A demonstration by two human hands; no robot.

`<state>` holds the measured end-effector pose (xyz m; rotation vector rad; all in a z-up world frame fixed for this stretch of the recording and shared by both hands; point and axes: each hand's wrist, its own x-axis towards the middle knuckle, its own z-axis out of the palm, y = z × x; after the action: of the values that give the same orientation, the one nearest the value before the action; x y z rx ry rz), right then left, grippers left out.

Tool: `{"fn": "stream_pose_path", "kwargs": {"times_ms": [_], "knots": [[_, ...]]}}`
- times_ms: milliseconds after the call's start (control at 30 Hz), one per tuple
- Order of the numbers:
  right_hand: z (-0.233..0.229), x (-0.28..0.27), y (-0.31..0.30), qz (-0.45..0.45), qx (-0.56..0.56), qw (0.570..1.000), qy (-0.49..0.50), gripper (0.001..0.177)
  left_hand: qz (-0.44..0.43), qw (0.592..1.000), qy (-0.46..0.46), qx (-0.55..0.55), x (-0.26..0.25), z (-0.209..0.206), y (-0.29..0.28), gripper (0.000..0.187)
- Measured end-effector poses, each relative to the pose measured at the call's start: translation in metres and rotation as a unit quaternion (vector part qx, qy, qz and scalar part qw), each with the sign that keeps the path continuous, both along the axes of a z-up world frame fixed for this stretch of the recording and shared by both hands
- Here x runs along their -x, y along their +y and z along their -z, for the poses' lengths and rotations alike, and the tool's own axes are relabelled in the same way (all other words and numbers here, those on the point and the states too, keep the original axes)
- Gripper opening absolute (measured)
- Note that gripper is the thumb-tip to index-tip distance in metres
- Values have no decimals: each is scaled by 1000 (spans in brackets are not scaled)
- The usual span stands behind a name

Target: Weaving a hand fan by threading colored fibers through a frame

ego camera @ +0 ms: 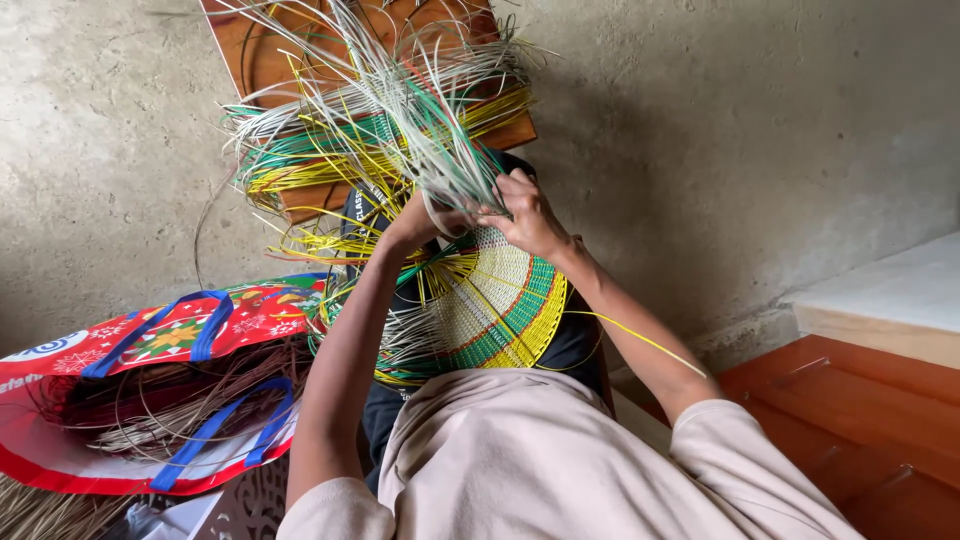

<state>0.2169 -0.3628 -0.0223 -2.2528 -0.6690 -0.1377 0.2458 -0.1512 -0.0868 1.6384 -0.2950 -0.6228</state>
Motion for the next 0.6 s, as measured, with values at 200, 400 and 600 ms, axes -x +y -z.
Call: {"fn": "stream_pose_path", "kwargs": {"times_ms": [200, 400, 600], "knots": [[-3, -10, -10, -1, 3, 1000, -19, 16, 16, 1000, 16, -1, 3, 3, -8, 31], [-3, -12, 10, 9, -118, 991, 56, 12, -8, 998, -39, 55, 10, 29, -8, 25], [37, 5, -6, 19, -7, 1000, -11, 18, -59, 993, 47, 94, 0, 37, -6, 33]]}}
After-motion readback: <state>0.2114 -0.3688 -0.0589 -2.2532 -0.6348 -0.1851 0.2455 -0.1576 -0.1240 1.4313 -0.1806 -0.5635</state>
